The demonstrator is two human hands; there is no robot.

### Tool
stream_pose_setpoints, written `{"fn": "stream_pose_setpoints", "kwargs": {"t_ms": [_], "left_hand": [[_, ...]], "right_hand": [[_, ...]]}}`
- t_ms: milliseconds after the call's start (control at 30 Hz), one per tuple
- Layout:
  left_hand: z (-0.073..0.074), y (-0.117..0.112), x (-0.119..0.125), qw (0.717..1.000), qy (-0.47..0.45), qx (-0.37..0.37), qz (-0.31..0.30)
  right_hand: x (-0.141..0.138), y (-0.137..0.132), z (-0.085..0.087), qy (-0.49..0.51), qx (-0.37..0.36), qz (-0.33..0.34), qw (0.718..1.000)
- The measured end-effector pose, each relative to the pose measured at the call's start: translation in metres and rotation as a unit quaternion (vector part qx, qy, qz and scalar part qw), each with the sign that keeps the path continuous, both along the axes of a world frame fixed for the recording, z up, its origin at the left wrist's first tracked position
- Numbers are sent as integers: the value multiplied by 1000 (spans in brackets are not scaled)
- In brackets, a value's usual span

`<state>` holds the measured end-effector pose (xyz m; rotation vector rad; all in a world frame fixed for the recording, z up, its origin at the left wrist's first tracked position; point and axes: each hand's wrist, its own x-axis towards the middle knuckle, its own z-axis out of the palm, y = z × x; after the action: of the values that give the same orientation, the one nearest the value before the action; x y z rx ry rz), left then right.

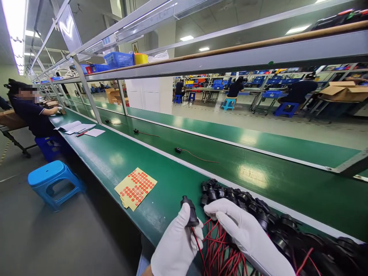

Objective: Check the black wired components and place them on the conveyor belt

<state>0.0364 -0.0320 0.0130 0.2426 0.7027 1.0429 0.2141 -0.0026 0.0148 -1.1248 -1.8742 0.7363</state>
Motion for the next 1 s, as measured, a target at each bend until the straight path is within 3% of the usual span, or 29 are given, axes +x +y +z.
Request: {"fn": "stream_pose_setpoints", "kwargs": {"t_ms": [100,200,267,433,500,633,667,700,733,767,833,900,933,1000], "left_hand": [[-2,-1,-10,974,146,172,-22],[-8,2,-21,893,342,293,-2],[-13,4,-25,842,416,341,30],[-19,4,-25,737,491,461,56],[-21,2,-23,677,533,501,75],[-30,-1,-17,521,605,569,198],[-32,-1,-15,495,611,574,230],[-32,-2,-15,487,611,572,250],[-31,-2,-14,505,607,559,253],[-28,-2,-14,554,598,530,234],[-19,-2,-15,714,531,439,127],[-9,-1,-14,861,378,340,-7],[-5,0,-11,907,283,306,-55],[-3,2,-4,950,127,269,-99]], "right_hand": [[2,-1,-2,2,15,-9,1000],[8,-3,-3,-1,32,-15,999],[10,-6,-3,-13,36,-2,999],[-2,-19,-4,-49,50,-35,997],[-13,-24,-4,-66,47,-41,996],[-22,-24,-4,-42,8,-3,999],[-21,-22,-5,-16,-11,0,1000],[-20,-19,-6,12,-37,7,999],[-18,-15,-9,44,-60,18,997],[-16,-11,-13,77,-78,32,993],[-14,-5,-24,131,-101,51,985],[-17,-2,-35,151,-118,47,980],[-20,-3,-39,144,-129,41,980],[-25,-6,-38,115,-165,32,979]]}}
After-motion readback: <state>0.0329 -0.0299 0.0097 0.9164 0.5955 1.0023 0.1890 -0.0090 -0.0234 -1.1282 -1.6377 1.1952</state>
